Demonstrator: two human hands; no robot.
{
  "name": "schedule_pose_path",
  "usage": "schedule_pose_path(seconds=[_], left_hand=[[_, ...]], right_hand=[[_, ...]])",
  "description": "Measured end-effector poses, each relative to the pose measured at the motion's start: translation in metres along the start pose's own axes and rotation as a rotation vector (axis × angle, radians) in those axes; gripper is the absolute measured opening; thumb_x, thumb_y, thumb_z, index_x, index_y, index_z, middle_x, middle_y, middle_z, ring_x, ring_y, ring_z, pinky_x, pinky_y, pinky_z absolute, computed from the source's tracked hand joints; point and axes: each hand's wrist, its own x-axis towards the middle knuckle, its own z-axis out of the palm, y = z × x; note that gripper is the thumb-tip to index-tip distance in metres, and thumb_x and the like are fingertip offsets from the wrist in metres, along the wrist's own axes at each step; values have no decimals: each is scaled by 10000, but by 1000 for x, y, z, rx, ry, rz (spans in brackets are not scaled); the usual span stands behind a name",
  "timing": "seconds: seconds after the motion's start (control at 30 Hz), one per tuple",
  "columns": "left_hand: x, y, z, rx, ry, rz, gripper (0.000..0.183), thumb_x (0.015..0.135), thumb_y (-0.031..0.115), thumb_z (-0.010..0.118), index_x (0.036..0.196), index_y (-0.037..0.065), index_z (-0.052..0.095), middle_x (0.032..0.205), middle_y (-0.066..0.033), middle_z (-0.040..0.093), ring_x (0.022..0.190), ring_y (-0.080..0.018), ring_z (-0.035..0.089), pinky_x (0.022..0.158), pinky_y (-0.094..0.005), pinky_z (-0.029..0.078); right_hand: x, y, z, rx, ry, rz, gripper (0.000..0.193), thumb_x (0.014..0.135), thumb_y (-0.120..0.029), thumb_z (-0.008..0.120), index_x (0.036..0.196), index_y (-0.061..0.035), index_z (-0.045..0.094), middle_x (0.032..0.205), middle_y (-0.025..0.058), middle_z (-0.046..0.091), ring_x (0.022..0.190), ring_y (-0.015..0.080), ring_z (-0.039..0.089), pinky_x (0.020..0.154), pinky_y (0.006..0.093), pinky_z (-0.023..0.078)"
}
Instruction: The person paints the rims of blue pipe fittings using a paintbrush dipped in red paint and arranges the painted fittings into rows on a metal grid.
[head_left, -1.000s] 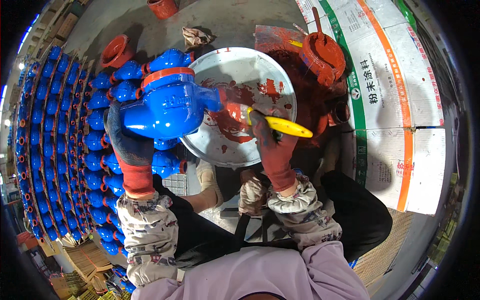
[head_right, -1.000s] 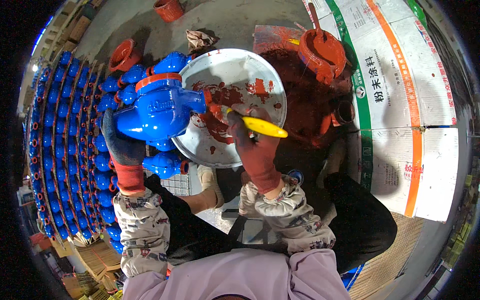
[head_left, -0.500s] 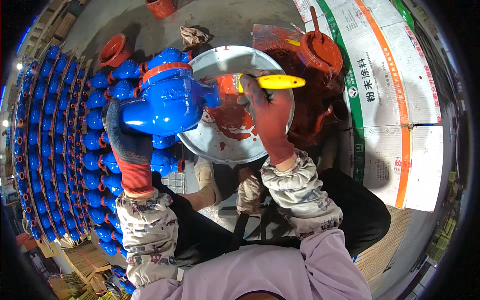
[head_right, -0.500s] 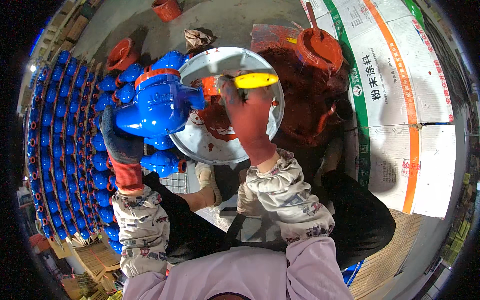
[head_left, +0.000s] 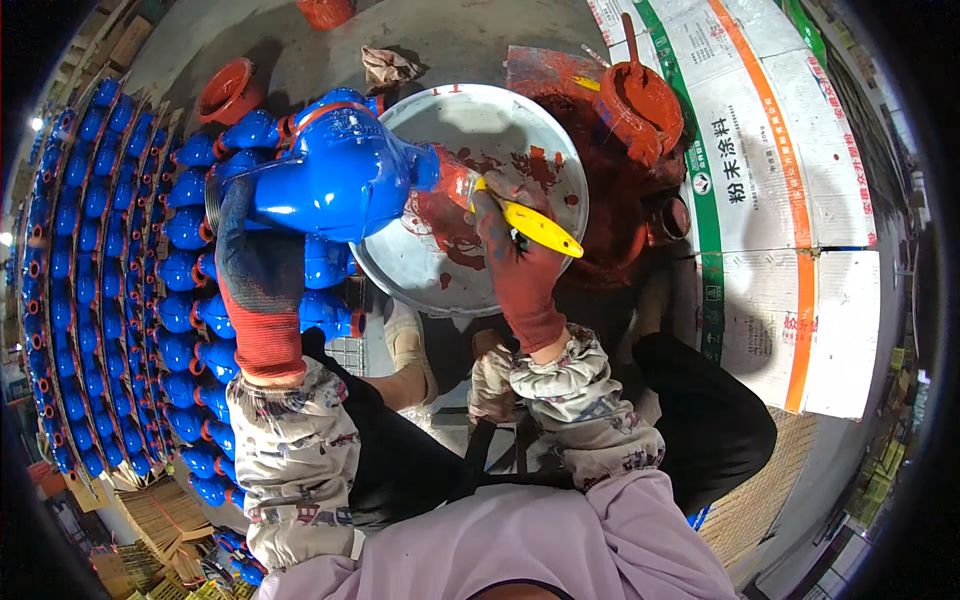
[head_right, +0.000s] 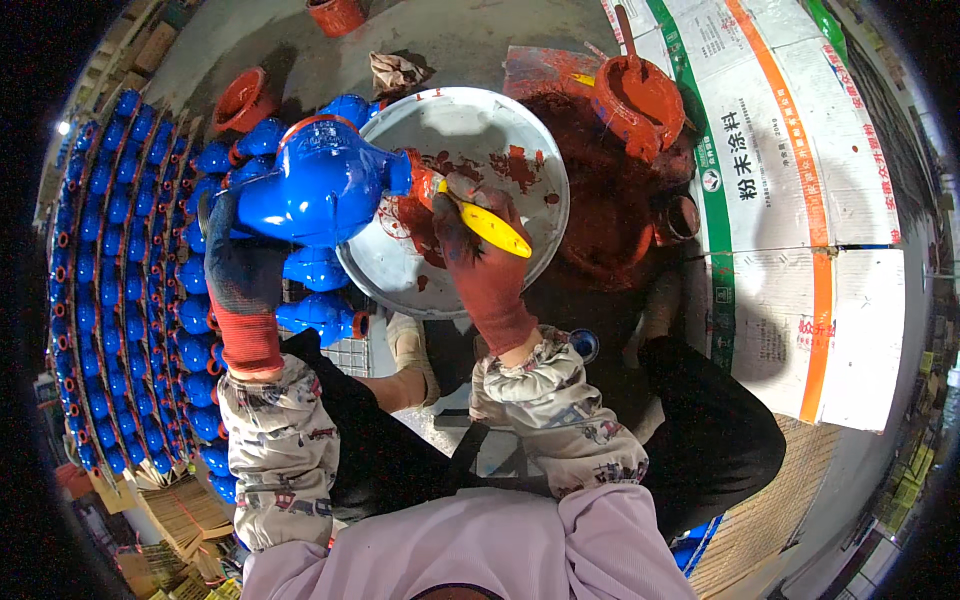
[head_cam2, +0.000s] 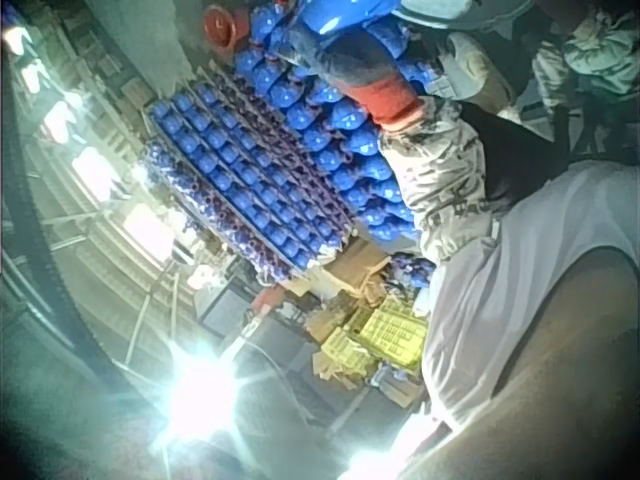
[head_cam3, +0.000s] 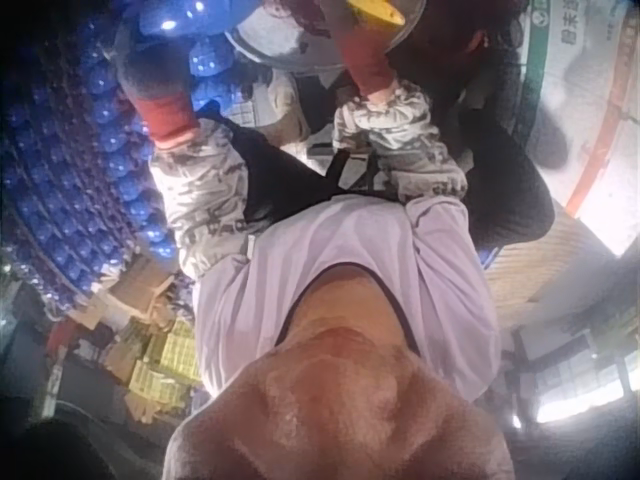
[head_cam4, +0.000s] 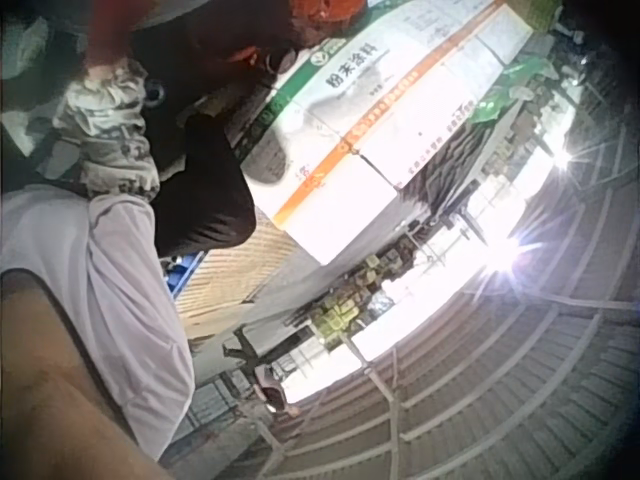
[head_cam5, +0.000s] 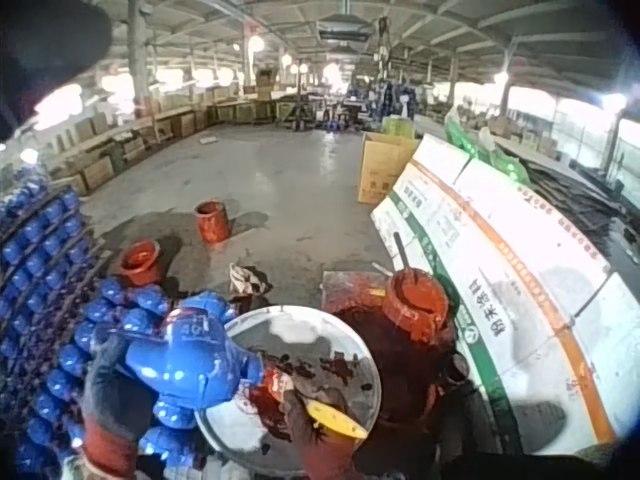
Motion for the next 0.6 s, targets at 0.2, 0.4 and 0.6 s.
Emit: schedule_pose_path(seconds=[0.2, 0.4, 0.6], left_hand=[[0, -7, 4, 201, -50, 216, 286, 948, 162, 546, 1209, 51, 585, 1181, -102, 592, 1145, -238, 534, 1044, -405, 391], [2, -9, -1, 1431, -95, 803, 339, 941, 103, 521, 1270, 34, 559, 1251, -99, 557, 1193, -219, 504, 1053, -343, 379], [10, -9, 5, 478, 0, 328, 432, 876, -2, 583, 1299, 39, 504, 1285, -125, 518, 1167, -225, 509, 1025, -378, 410]], right_hand=[[-11, -5, -1, -72, -40, -4, 196, 865, 22, 630, 1044, 6, 550, 1033, 82, 635, 864, 104, 605, 746, 252, 525], [-4, -15, -9, -22, -25, 26, 211, 835, -9, 693, 1033, -32, 624, 928, 108, 647, 798, 208, 632, 717, 302, 501], [24, -9, -1, -1, 14, -30, 195, 855, -50, 691, 1037, -13, 634, 973, 102, 646, 869, 179, 626, 777, 280, 494]])
